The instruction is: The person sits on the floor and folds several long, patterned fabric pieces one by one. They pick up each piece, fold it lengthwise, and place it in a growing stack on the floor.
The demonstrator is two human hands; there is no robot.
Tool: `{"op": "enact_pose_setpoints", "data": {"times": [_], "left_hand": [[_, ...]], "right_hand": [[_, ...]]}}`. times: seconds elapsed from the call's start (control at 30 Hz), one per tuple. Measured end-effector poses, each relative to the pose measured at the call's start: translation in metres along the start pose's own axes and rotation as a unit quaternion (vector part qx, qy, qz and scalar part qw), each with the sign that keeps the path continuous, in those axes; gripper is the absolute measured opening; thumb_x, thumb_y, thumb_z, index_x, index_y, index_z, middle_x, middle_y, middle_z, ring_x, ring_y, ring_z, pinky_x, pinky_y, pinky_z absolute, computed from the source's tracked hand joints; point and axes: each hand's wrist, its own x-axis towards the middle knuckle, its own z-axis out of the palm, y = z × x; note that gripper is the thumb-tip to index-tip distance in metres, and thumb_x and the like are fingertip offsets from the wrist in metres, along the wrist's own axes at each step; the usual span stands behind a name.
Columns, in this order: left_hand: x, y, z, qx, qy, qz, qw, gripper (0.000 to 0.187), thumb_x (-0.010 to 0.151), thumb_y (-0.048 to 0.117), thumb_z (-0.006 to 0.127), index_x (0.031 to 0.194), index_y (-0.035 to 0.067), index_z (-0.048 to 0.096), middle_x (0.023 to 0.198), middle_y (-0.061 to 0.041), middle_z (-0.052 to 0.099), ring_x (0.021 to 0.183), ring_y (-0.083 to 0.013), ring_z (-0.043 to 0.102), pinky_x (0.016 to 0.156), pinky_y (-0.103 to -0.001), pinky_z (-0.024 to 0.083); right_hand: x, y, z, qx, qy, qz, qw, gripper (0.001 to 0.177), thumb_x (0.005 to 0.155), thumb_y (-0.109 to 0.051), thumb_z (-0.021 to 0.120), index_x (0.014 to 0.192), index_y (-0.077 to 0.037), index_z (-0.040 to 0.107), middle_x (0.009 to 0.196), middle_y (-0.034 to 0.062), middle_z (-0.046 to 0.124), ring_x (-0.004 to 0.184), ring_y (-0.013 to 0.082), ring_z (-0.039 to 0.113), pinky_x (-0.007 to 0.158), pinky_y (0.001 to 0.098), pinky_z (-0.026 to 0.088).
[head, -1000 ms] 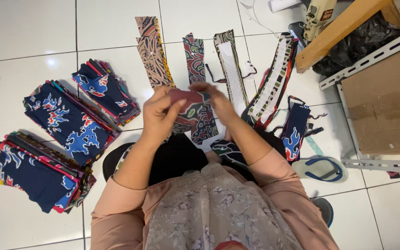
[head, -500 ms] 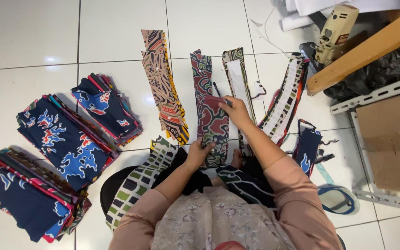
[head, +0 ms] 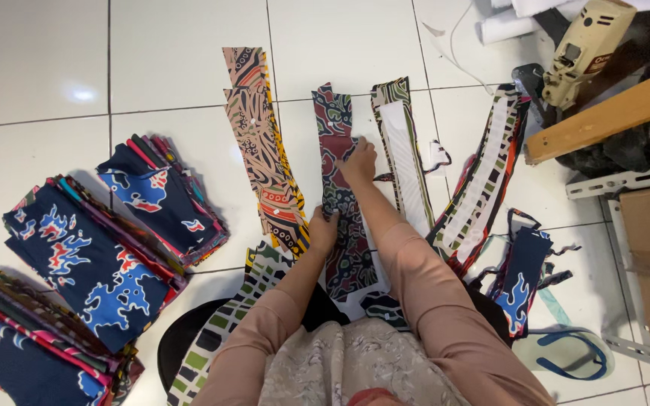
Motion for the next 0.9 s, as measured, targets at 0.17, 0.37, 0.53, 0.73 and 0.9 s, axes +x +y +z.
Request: {"op": "enact_pose_setpoints", "data": {"times": [0.17,0.37,0.53,0.73,0.9], "left_hand": [[-0.031,0.017,-0.003,0.138,0.134,0.207,0.959,0.061,0.081,0.011,0.077,0.133,-0.006,0.049,0.111,-0.030,0.064,0.096,-0.0439,0.064,0.085,-0.044,0.052],[-0.013,0.024,-0.022,-0.001,0.022,-0.012,1.000,0.086,0.084,0.014,0.077,0.155,-0.001,0.029,0.105,-0.022,0.069,0.094,-0.0347,0.070,0.088,-0.039,0.054],[0.003,-0.005,-0.016,-0.227,-0.078,0.013,0.971,0.060,0.092,0.012,0.079,0.141,-0.005,0.050,0.112,-0.012,0.070,0.099,-0.0214,0.067,0.088,-0.035,0.053],[-0.012,0.019,-0.021,-0.340,-0.113,0.016,0.933,0.029,0.094,0.010,0.074,0.119,0.000,0.064,0.101,-0.002,0.073,0.092,-0.0111,0.066,0.084,-0.028,0.052],[-0.027,0.067,-0.079,-0.311,-0.099,0.034,0.945,0.016,0.096,0.010,0.070,0.109,0.001,0.068,0.095,0.002,0.072,0.085,-0.0076,0.062,0.078,-0.026,0.050]], "right_hand": [[-0.010,-0.026,0.002,-0.022,-0.112,0.085,0.990,0.085,0.074,-0.028,0.090,0.141,0.000,0.045,0.122,0.0216,0.066,0.113,0.0387,0.066,0.088,0.0467,0.056],[0.008,-0.025,-0.024,0.328,-0.219,0.028,0.919,0.043,0.072,-0.007,0.086,0.112,0.000,0.071,0.100,0.0141,0.076,0.089,0.0270,0.072,0.077,0.0378,0.058],[0.015,-0.025,-0.058,0.497,-0.260,0.021,0.827,0.025,0.084,-0.006,0.079,0.108,-0.002,0.075,0.098,0.0056,0.078,0.082,0.0136,0.072,0.073,0.0289,0.058],[0.006,-0.073,-0.130,0.634,-0.304,-0.024,0.711,0.032,0.089,0.000,0.074,0.121,-0.001,0.068,0.108,0.0065,0.076,0.093,0.0151,0.072,0.085,0.0308,0.058],[-0.028,-0.139,-0.164,0.675,-0.328,-0.052,0.659,0.045,0.087,0.008,0.069,0.131,-0.001,0.060,0.116,0.0061,0.073,0.102,0.0154,0.071,0.094,0.0324,0.057]]}}
